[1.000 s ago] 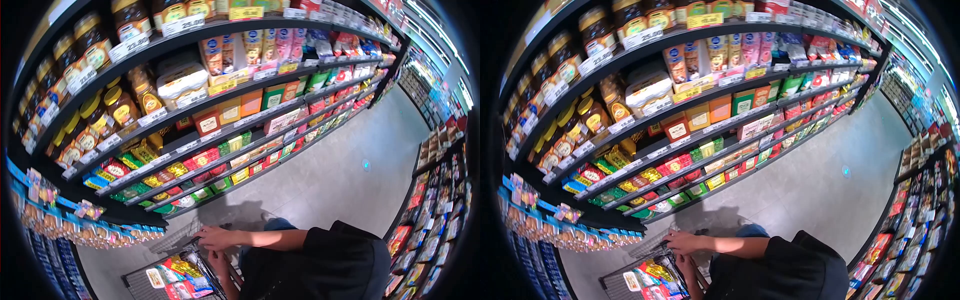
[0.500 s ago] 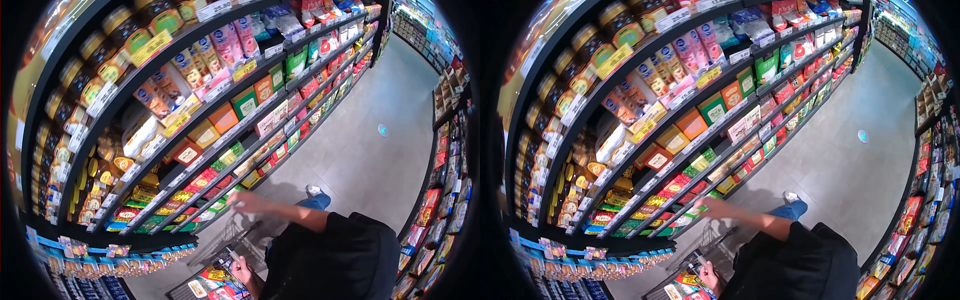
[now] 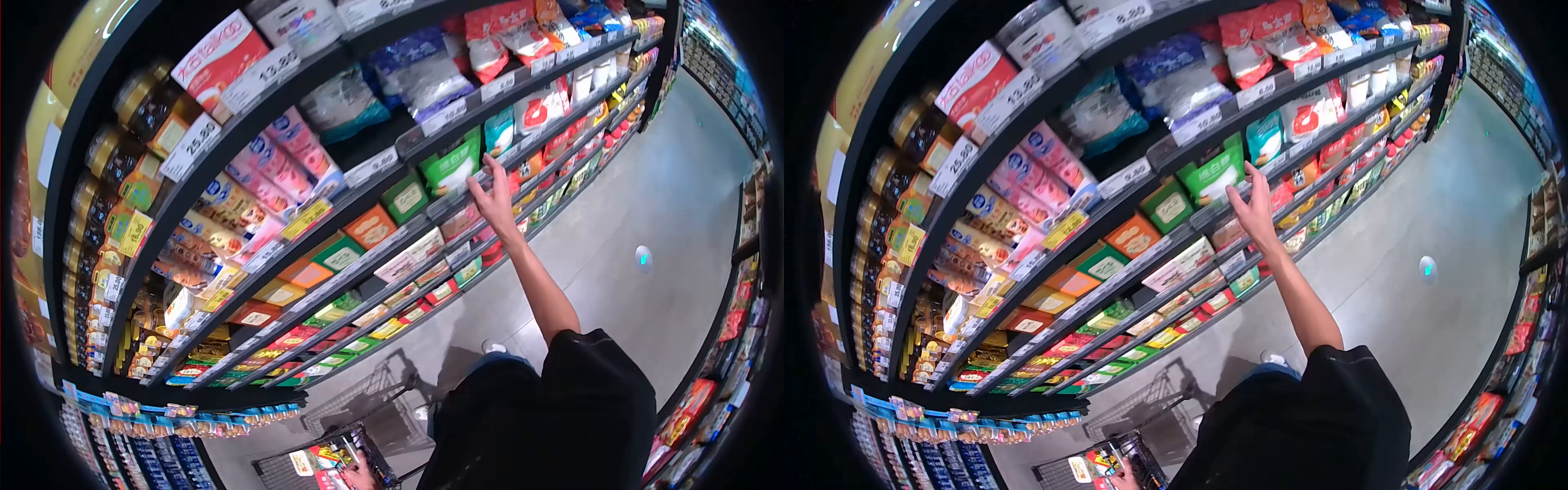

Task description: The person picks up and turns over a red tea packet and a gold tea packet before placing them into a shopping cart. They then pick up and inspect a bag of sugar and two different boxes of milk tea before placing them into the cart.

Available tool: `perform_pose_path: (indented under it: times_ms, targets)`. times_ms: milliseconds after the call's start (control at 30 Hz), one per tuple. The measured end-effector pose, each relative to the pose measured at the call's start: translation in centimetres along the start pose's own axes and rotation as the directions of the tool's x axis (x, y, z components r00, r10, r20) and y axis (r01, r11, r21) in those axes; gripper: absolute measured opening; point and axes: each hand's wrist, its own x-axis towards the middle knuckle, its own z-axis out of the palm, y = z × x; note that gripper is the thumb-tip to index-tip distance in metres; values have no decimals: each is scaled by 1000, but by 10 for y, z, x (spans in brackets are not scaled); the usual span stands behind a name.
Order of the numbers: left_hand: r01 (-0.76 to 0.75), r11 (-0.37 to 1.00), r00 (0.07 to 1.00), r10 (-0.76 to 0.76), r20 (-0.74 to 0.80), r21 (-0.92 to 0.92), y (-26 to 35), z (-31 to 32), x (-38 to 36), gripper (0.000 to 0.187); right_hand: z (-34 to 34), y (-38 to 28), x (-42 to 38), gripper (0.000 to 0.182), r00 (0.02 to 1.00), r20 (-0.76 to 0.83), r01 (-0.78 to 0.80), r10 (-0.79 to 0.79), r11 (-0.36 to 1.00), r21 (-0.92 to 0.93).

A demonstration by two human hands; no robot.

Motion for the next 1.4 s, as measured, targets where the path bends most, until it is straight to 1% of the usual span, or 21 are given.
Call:
perform_pose_path:
  times_ms: [100,167,300,367,467,500,533,600,633,700,767,833,867,900,967,1000,1100,1167,1233,1367,1400]
  targets:
    - [-10,992,999,16,-42,125,21,17,-17,50,-12,2,45,70,999,53,-8,5,998,54]
    - [-12,979,998,26,-64,205,30,29,-27,52,-14,6,65,73,977,158,-174,140,959,223]
    - [-3,928,993,45,-106,372,49,42,-50,57,-11,19,78,77,971,224,-140,86,961,238]
    - [5,961,992,31,-124,275,81,50,-55,70,-9,23,76,70,979,197,-103,55,964,243]
    - [-7,978,997,24,-78,209,114,62,-63,67,-17,0,69,43,980,139,-163,143,976,145]
    - [-39,984,996,53,-78,172,120,68,-64,66,-24,-30,63,40,990,102,-109,93,982,154]
    - [39,977,999,-34,-27,207,131,70,-66,66,-26,-54,64,39,998,67,-18,7,986,164]
    - [66,986,997,-72,36,156,148,78,-69,68,-25,-93,71,38,982,15,184,-186,977,108]
    - [78,984,995,-86,48,157,158,82,-71,69,-19,-107,80,38,983,18,181,-184,977,109]
    - [60,990,995,-69,67,127,170,92,-75,69,1,-130,105,38,935,83,322,-346,923,211]
    - [20,994,997,-28,65,112,198,95,-81,68,35,-140,137,41,922,186,266,-339,905,330]
    - [24,993,998,-31,51,119,213,104,-88,69,64,-139,176,48,876,482,48,-26,998,-32]
    - [41,992,998,-46,40,120,215,110,-93,69,92,-119,190,63,857,470,181,-214,977,115]
    - [19,988,999,-24,36,150,216,118,-96,69,118,-100,195,63,853,474,178,-218,975,130]
    - [-2,984,1000,-2,20,177,227,127,-96,69,161,-77,205,75,827,384,469,-410,880,-73]
    - [20,988,998,-28,49,155,236,129,-100,69,145,-104,209,85,786,568,371,-245,922,-115]
    - [105,986,991,-115,71,128,244,145,-112,68,161,-94,220,86,742,637,350,-210,931,-101]
    - [78,984,988,-99,122,161,267,137,-116,65,166,-96,222,87,759,616,371,-208,917,-147]
    - [89,979,982,-117,147,182,278,136,-118,59,160,-106,229,79,641,756,278,-135,958,-65]
    - [-86,941,979,19,202,327,299,130,-106,59,167,-108,205,62,703,675,324,-223,946,-24]
    - [-175,894,960,62,273,412,304,127,-101,61,163,-113,207,60,715,659,364,-231,929,-71]
